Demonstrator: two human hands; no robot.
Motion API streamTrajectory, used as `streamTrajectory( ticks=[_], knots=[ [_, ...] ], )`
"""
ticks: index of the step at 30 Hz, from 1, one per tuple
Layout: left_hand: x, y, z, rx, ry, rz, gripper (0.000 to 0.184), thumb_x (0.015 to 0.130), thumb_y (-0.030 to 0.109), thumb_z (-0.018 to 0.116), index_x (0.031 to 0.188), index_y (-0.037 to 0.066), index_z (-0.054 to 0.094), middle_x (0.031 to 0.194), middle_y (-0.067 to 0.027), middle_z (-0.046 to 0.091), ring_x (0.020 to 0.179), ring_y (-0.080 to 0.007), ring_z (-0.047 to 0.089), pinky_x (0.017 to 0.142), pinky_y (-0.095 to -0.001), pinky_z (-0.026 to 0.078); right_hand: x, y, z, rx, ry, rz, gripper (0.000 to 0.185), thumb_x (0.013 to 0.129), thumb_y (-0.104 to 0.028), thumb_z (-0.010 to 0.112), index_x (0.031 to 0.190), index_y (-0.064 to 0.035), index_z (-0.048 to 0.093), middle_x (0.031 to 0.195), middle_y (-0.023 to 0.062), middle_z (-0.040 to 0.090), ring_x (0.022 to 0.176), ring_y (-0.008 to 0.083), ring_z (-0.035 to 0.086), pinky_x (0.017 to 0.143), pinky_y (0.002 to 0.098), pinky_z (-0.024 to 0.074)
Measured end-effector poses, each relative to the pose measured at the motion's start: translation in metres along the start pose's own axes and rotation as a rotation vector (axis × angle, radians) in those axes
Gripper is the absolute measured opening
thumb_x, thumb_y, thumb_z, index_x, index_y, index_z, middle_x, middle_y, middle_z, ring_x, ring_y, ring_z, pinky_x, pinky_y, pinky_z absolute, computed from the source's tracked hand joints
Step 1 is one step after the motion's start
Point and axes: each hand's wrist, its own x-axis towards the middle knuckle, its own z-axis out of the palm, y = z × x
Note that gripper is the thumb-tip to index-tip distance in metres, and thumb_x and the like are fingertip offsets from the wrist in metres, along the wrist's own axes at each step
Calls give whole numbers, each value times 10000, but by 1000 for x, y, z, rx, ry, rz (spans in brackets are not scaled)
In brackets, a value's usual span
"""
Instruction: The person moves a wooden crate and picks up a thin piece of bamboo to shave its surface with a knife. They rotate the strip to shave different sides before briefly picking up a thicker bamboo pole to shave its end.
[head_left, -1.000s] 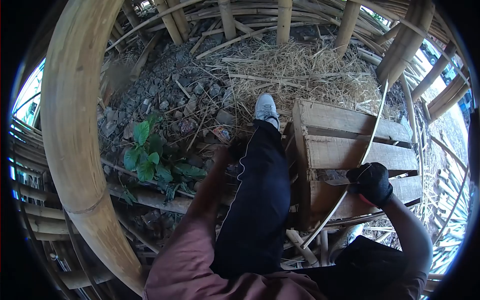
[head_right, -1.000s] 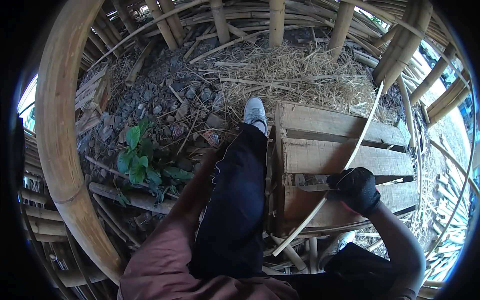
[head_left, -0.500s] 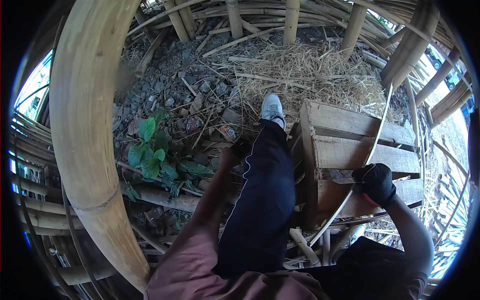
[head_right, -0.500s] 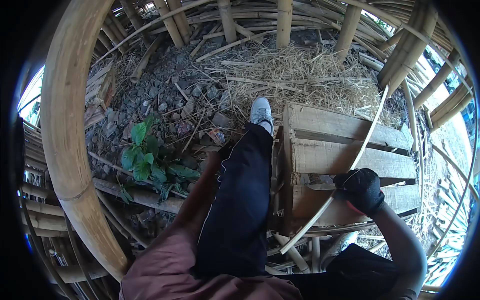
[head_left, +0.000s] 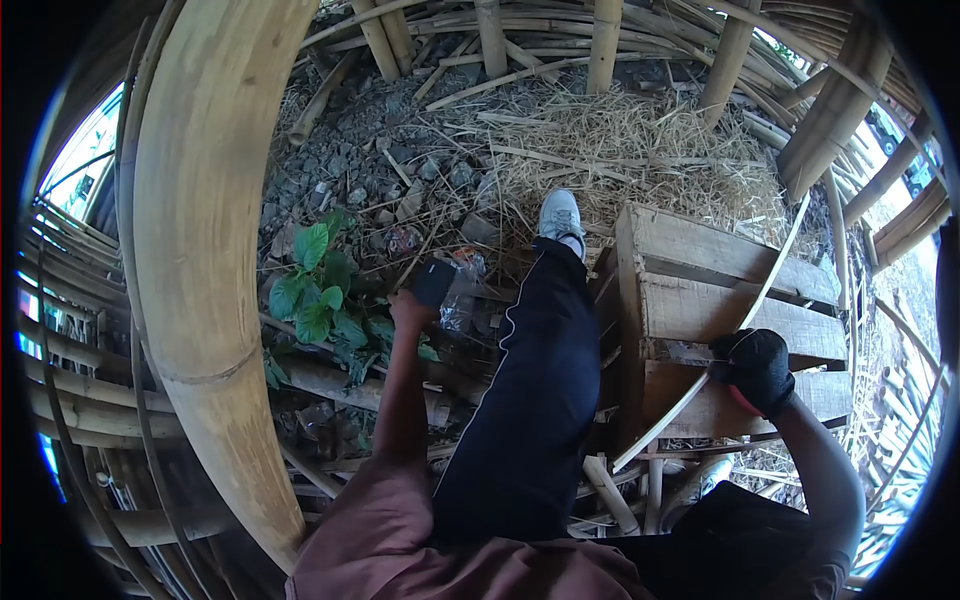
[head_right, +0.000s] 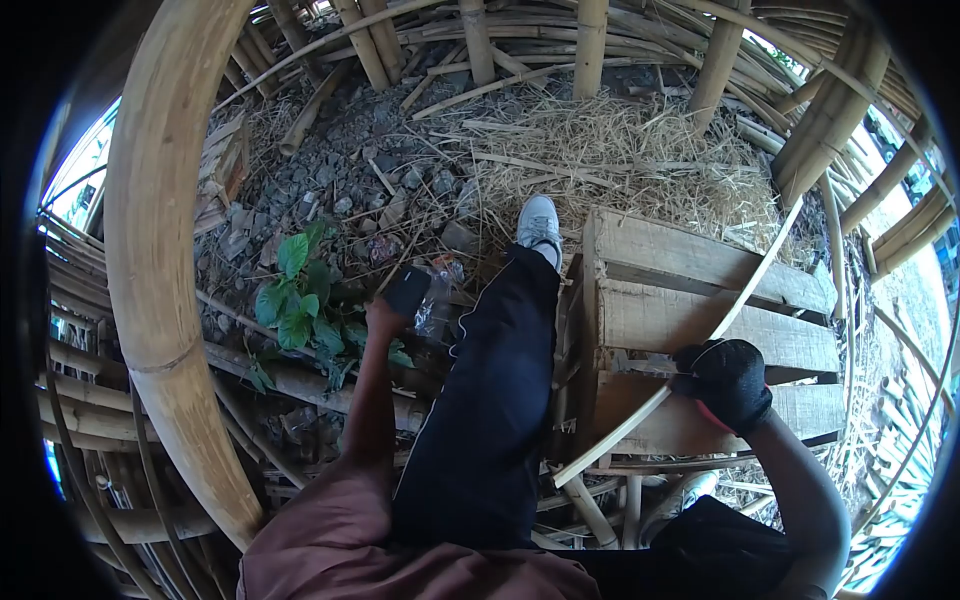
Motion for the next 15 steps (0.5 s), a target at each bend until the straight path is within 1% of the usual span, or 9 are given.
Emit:
streamTrajectory(
  ticks=[1, 3, 7, 9, 13, 15],
  knots=[
    [0, -2, 0, -2, 0, 2, 860, 500, 280, 873, 1185, -56, 475, 1224, -273, 483, 1136, -413, 534, 964, -435, 478, 0, 0, 0, -3, 1, 1, 267, 611, -249, 830, 827, -119, 742, 769, 65, 699, 684, 256, 666, 632, 354, 524],
    [1, -3, 5, 4, 92, 23, 908, 496, 280, 864, 1222, -73, 445, 1241, -278, 472, 1189, -429, 487, 1011, -452, 437, 1, -1, 0, -22, -17, 10, 262, 618, -258, 827, 824, -121, 742, 770, 63, 699, 687, 250, 667, 640, 351, 524],
    [3, 14, 11, 49, 146, 13, 961, 489, 293, 877, 1244, -88, 419, 1245, -269, 452, 1189, -436, 475, 1011, -461, 431, 0, -1, 0, 8, -23, 45, 263, 622, -271, 823, 824, -123, 742, 772, 58, 699, 695, 246, 668, 646, 349, 523],
    [-2, 25, 12, -21, 123, 21, 942, 514, 296, 881, 1232, -91, 411, 1246, -255, 432, 1151, -431, 498, 981, -464, 450, 0, -2, -1, 34, -20, 53, 260, 626, -276, 818, 823, -125, 742, 774, 58, 700, 697, 242, 668, 645, 347, 521],
    [-3, 41, 28, -63, 82, 30, 927, 547, 301, 874, 1241, -80, 392, 1260, -223, 418, 1130, -423, 512, 976, -469, 454, 2, -2, -1, 16, -24, 38, 261, 628, -270, 816, 835, -128, 743, 767, 52, 697, 690, 239, 665, 641, 348, 519],
    [0, 49, 33, -33, -41, -16, 930, 557, 309, 869, 1260, -54, 379, 1263, -198, 420, 1121, -425, 522, 987, -455, 457, 2, -2, -1, -3, -34, 25, 269, 633, -273, 812, 849, -130, 741, 764, 46, 693, 690, 236, 664, 643, 353, 519]
  ],
)
